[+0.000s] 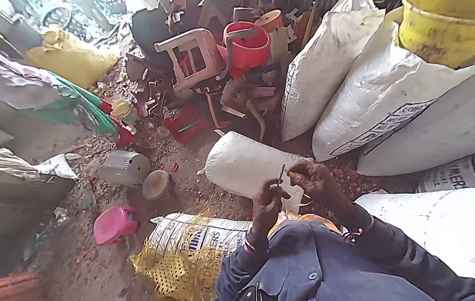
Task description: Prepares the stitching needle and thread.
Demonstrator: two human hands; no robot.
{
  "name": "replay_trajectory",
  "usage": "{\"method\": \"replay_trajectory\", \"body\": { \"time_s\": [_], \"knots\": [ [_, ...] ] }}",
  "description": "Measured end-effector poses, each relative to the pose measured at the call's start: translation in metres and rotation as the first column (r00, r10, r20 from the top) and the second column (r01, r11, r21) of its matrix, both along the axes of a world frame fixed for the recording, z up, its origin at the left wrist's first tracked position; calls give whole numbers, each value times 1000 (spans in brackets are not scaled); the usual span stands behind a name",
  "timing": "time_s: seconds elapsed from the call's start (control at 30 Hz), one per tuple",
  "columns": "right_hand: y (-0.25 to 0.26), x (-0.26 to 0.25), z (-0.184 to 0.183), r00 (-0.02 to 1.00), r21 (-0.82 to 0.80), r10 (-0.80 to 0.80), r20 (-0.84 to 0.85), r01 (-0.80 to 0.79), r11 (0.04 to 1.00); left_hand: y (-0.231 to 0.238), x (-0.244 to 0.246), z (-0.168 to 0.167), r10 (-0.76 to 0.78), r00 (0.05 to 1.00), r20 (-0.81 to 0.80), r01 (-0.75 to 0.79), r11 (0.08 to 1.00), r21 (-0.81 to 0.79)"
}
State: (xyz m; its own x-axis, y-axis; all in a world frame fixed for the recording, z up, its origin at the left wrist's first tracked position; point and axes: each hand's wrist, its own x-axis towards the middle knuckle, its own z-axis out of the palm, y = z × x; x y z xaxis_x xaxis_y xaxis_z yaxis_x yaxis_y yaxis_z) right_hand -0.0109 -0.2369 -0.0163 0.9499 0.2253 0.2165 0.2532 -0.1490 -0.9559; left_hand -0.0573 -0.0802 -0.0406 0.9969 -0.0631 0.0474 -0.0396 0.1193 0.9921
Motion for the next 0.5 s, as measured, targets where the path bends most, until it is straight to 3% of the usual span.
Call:
{"method": "replay_trajectory", "body": {
  "time_s": [0.3, 0.5],
  "knots": [
    [-2, -1, 0, 1000, -49, -9, -10, 9, 999, -1, -1, -2, -7, 1000, 24, 5, 998, 61],
    [-2, -4, 0, 994, -172, -29, 105, 46, 984, 0, -1, 0, -5, 999, 36, -4, 972, 234]
  ]
}}
